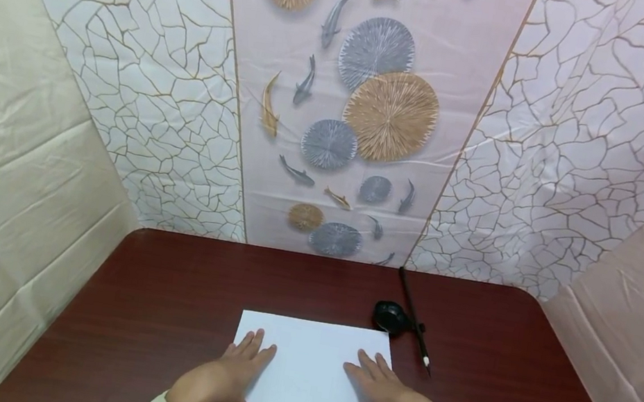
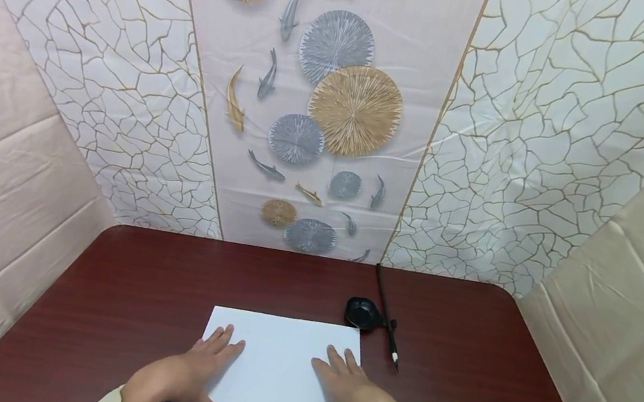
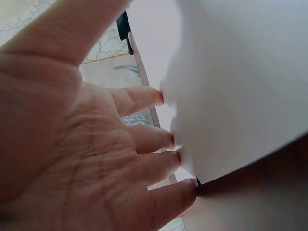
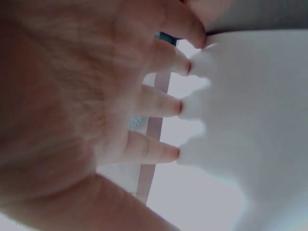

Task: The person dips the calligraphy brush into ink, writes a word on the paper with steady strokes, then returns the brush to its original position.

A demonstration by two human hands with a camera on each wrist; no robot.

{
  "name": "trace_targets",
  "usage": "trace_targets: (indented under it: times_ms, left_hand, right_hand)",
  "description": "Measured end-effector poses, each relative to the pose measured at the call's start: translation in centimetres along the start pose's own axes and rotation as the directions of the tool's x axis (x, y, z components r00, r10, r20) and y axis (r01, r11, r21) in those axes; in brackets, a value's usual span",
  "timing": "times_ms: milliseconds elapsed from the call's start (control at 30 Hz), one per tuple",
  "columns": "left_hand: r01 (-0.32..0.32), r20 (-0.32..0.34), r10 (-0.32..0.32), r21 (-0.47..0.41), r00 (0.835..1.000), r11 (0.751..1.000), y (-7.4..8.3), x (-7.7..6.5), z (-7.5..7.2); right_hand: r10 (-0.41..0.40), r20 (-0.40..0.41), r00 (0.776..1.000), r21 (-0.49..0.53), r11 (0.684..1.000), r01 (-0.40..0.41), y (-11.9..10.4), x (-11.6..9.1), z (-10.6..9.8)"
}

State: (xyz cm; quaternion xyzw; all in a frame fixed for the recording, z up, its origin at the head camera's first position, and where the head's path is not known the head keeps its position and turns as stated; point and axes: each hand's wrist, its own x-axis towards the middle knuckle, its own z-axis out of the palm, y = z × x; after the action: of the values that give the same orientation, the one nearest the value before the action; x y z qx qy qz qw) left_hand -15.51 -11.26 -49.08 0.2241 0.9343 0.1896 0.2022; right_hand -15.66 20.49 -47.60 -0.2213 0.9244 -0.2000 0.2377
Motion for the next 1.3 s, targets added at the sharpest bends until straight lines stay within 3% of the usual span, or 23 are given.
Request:
trace_targets:
  times_ms: [100, 333, 533, 733, 867, 967, 1067, 1133, 1300]
  left_hand:
    - [0.008, -0.011, -0.008, 0.007, 1.0, 1.0, 0.0, -0.1, 0.1]
    - [-0.003, -0.048, 0.004, 0.014, 0.999, 1.0, -0.3, -0.4, 0.3]
    - [-0.015, -0.041, 0.016, 0.014, 0.999, 1.0, -0.2, -0.3, 0.1]
    - [-0.071, -0.001, 0.071, 0.04, 0.997, 0.997, -0.9, -0.9, -0.5]
    - [-0.051, 0.018, 0.05, 0.046, 0.999, 0.998, -1.1, -1.0, -0.6]
    - [-0.018, 0.02, 0.017, 0.04, 1.0, 0.999, -1.2, -1.0, -0.5]
    - [-0.004, 0.015, 0.003, 0.047, 1.0, 0.999, -1.1, -1.1, -0.5]
    - [-0.01, 0.013, 0.009, 0.054, 1.0, 0.998, -1.0, -1.1, -0.5]
    - [-0.046, 0.028, 0.044, 0.098, 0.999, 0.994, -0.6, -0.8, -0.2]
  right_hand:
    - [0.04, -0.013, 0.999, 0.02, 0.999, -0.04, -0.3, 0.3, 0.1]
    - [0.012, -0.046, 0.999, 0.011, 1.0, -0.012, -0.5, 1.0, 0.2]
    - [0.077, -0.068, 0.995, -0.015, 0.997, -0.078, -1.3, 1.3, -0.2]
    - [0.041, -0.073, 0.996, 0.009, 0.999, -0.04, 1.7, 2.6, 1.5]
    - [0.038, -0.084, 0.996, -0.007, 0.999, -0.039, 3.7, 3.6, 2.6]
    - [0.068, -0.098, 0.993, 0.027, 0.997, -0.066, 1.6, 2.4, 1.1]
    - [0.072, -0.165, 0.984, 0.071, 0.996, -0.06, -1.2, 0.7, -1.1]
    - [0.068, -0.225, 0.972, 0.075, 0.996, -0.052, -1.6, 0.0, -2.2]
    - [0.093, -0.408, 0.908, 0.041, 0.996, -0.084, -0.6, -1.1, -4.5]
